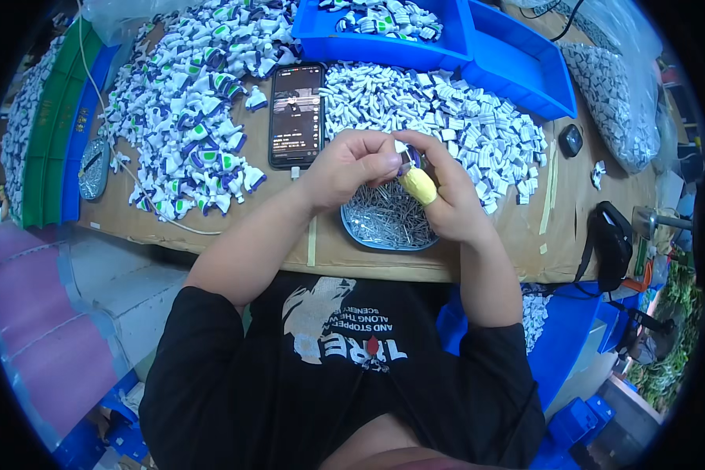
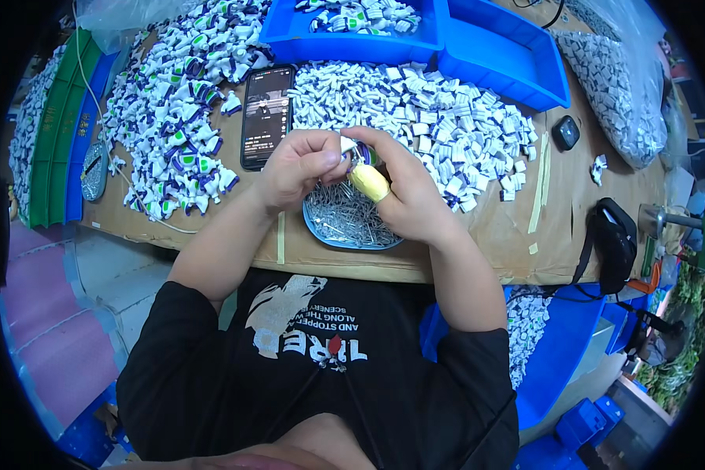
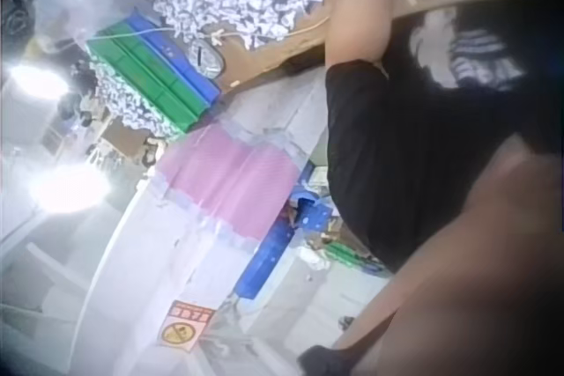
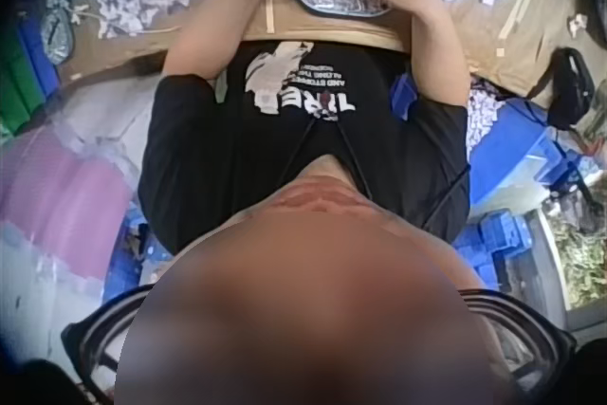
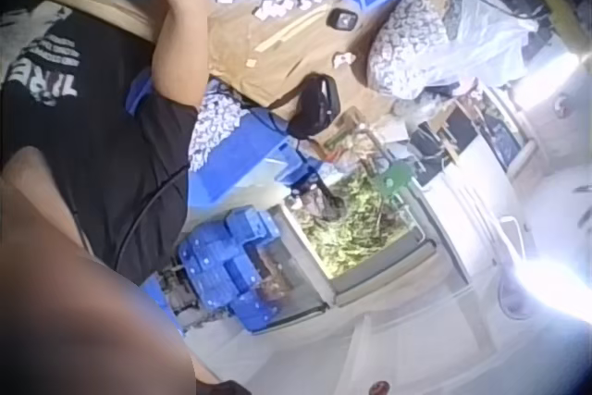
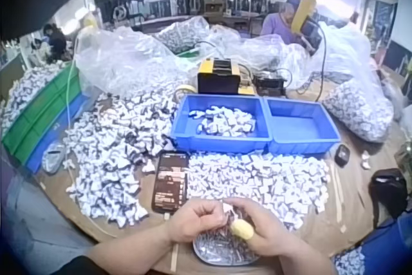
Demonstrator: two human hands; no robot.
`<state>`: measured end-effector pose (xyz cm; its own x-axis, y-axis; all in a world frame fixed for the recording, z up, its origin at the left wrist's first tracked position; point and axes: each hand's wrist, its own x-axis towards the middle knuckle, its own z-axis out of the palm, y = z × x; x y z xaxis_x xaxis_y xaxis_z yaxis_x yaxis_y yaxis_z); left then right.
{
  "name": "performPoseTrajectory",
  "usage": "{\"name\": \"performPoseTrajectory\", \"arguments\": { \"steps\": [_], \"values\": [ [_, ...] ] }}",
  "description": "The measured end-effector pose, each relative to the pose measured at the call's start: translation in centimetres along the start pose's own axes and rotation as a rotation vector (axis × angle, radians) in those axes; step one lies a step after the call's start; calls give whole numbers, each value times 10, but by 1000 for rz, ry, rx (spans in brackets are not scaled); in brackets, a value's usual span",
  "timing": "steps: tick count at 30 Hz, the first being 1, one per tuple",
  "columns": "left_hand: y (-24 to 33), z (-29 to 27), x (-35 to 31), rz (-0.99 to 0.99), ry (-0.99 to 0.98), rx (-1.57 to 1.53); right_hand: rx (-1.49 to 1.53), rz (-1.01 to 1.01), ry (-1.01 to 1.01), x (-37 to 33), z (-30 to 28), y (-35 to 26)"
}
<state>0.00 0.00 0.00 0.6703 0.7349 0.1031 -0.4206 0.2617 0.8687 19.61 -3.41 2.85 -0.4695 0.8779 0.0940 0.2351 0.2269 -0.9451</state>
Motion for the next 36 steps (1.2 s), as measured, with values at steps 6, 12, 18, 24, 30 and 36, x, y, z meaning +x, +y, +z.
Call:
{"name": "performPoseTrajectory", "arguments": {
  "steps": [6,12,18,24,30,36],
  "values": [
    [11,7,-2,73,2,93,226,-39,241,-2,0,3],
    [6,18,4,122,348,224,65,-31,179,-4,3,6],
    [-2,9,6,259,213,626,-21,-125,264,-2,5,3],
    [4,13,6,293,169,697,-39,-46,172,-6,-2,6],
    [11,4,2,166,44,630,236,-21,160,-6,0,5],
    [13,5,-1,43,-41,396,419,-59,141,-10,2,3]
  ]
}}
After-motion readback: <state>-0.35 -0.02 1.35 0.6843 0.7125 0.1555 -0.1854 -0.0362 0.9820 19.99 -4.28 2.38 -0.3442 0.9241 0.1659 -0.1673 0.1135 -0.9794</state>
